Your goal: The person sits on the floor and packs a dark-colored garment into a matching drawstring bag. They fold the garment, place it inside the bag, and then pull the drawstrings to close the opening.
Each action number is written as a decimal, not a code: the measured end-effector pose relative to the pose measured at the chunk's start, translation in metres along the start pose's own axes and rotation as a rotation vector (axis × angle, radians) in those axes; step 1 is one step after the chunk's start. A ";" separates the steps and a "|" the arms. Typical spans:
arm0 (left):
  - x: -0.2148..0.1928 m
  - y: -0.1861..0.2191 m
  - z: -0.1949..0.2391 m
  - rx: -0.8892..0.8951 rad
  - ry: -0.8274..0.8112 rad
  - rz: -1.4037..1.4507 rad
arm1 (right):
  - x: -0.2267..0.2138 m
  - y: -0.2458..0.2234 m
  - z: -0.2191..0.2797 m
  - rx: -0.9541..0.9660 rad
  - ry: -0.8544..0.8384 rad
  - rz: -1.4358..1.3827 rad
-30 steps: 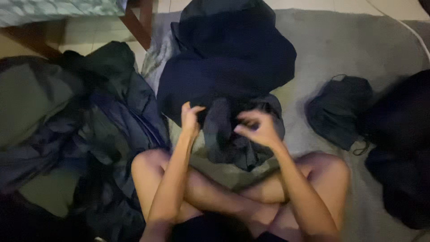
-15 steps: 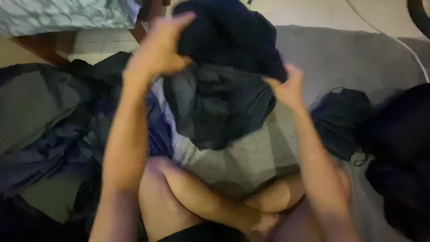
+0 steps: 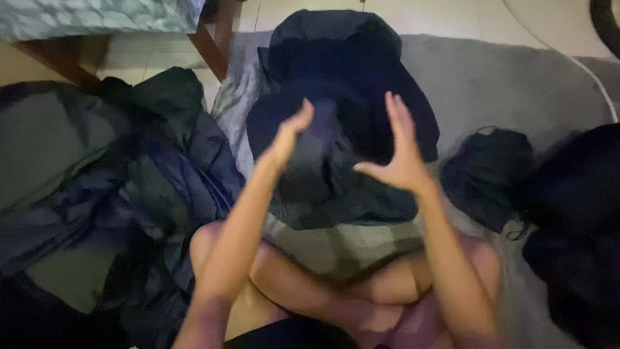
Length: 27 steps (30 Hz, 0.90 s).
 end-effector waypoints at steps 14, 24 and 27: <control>-0.018 0.013 0.071 0.032 0.396 -1.331 | -0.072 0.070 0.020 -0.116 0.360 0.761; -0.024 0.256 0.165 1.066 1.228 -1.156 | -0.110 -0.101 -0.053 -0.659 0.861 0.316; 0.015 0.243 0.202 1.387 1.182 -0.960 | -0.114 -0.063 -0.019 -0.666 0.854 0.265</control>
Point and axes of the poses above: each hand's wrist, its own z-axis away from the middle knuckle, its own x-axis out of the palm, y = z × x, the point moved 4 cm from there along -z, towards the middle knuckle, and after that the axes turned 10 degrees about -z, right-handed, at the moved point
